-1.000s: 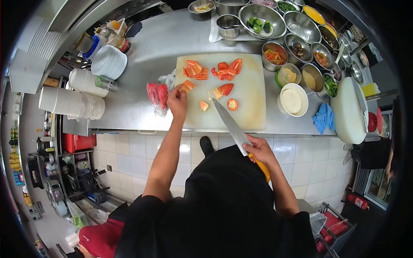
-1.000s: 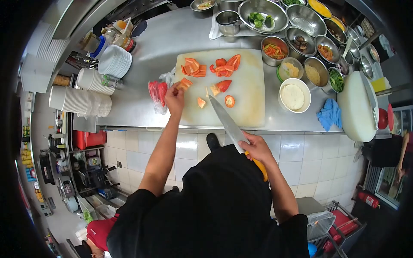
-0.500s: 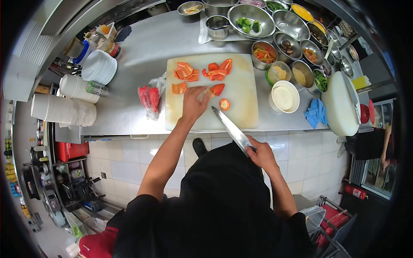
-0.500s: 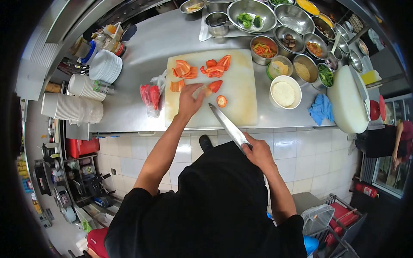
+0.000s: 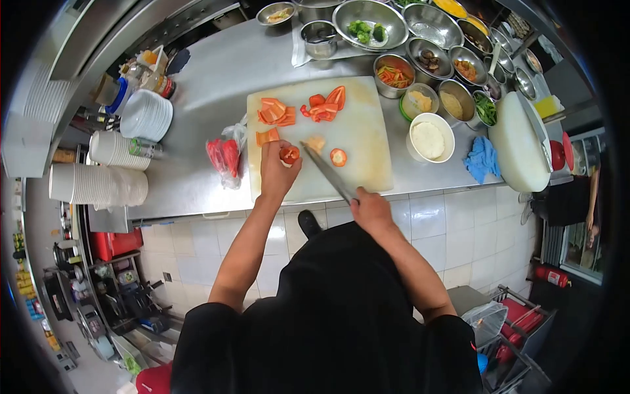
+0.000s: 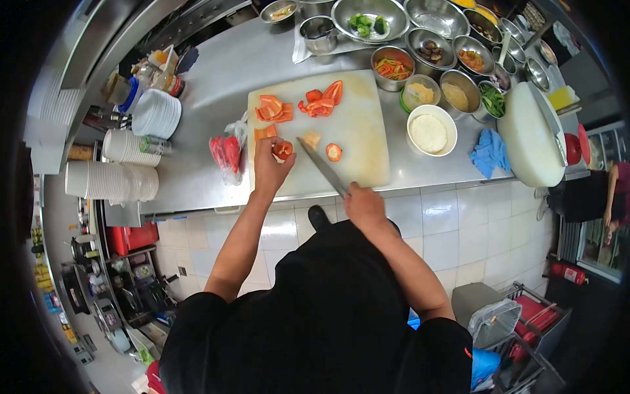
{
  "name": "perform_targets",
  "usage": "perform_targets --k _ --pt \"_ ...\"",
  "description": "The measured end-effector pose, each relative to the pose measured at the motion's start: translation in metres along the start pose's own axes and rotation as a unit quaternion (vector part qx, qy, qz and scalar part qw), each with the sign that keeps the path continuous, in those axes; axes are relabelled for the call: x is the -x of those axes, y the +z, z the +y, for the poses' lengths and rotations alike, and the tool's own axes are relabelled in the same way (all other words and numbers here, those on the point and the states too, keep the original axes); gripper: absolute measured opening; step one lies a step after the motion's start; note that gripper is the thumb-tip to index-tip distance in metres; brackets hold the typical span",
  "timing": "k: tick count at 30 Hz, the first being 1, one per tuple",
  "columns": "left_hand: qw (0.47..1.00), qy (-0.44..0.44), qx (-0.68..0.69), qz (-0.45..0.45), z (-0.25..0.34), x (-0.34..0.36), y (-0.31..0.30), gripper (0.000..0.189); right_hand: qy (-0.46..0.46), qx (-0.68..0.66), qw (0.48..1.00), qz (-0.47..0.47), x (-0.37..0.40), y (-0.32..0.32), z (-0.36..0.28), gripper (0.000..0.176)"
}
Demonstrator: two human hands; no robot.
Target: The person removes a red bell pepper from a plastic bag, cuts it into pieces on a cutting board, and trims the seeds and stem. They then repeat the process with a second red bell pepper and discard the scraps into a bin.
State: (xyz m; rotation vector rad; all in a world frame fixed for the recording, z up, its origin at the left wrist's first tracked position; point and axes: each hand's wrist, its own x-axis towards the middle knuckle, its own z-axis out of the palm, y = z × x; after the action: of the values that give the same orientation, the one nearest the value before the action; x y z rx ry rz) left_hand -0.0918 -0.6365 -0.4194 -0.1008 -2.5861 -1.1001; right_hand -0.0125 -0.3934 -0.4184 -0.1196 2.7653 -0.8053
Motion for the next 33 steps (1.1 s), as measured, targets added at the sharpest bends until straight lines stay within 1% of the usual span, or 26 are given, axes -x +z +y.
perform_targets --k 1,2,4,5,6,8,9,11,12,14,17,21,23,26,33 --pt "0.999 0.019 -0.036 0.013 -0.007 0.011 -0.002 0.05 -0.003 -0.016 1.0 -0.025 0.0 -0.005 0.008 0.026" --pt "0.999 0.009 -0.038 0.017 -0.013 0.019 -0.002 0.05 -0.009 -0.013 0.999 -0.034 0.0 -0.008 0.01 0.026" --pt "0.999 -0.019 0.017 -0.036 -0.014 0.029 0.0 0.055 -0.006 -0.008 0.993 -0.121 -0.001 -0.015 0.011 0.031" --pt "0.999 -0.028 0.026 -0.027 -0.014 0.033 0.002 0.055 -0.015 0.007 0.99 -0.142 -0.003 -0.014 0.013 0.035" --pt "0.999 -0.034 0.026 -0.023 -0.016 0.035 0.005 0.055 -0.019 0.011 0.989 -0.146 -0.004 -0.013 0.014 0.035" --pt "0.997 -0.067 0.047 -0.001 -0.022 0.039 0.009 0.048 -0.058 0.002 0.988 -0.141 -0.003 -0.011 0.015 0.03" --pt "0.996 -0.071 0.046 0.002 -0.025 0.039 0.01 0.048 -0.061 0.004 0.988 -0.144 -0.001 -0.012 0.012 0.03" --pt "0.995 0.064 -0.024 0.068 -0.032 0.037 0.01 0.039 -0.074 0.014 0.992 -0.101 0.006 -0.016 0.005 0.022" --pt "0.995 0.062 -0.025 0.07 -0.034 0.037 0.01 0.039 -0.076 0.015 0.992 -0.103 0.01 -0.019 0.0 0.022" --pt "0.996 0.033 0.045 0.063 -0.036 0.036 0.009 0.032 -0.079 0.021 0.995 -0.055 0.02 -0.026 -0.01 0.016" --pt "0.996 0.01 0.06 0.061 -0.031 0.036 0.009 0.027 -0.08 0.036 0.994 -0.059 0.032 -0.033 -0.024 0.015" --pt "0.997 -0.011 0.055 0.061 -0.03 0.039 0.016 0.027 -0.078 0.017 0.995 -0.066 0.035 -0.034 -0.031 0.014" --pt "0.997 -0.035 0.017 0.072 -0.027 0.04 0.02 0.028 -0.072 0.025 0.995 -0.07 0.035 -0.037 -0.035 0.014" --pt "0.995 -0.06 0.034 0.077 -0.021 0.04 0.021 0.026 -0.075 0.023 0.994 -0.072 0.033 -0.033 -0.033 0.015" --pt "0.994 -0.041 0.059 0.086 -0.026 0.042 0.021 0.026 -0.106 0.031 0.99 -0.089 0.018 -0.021 -0.038 0.018"
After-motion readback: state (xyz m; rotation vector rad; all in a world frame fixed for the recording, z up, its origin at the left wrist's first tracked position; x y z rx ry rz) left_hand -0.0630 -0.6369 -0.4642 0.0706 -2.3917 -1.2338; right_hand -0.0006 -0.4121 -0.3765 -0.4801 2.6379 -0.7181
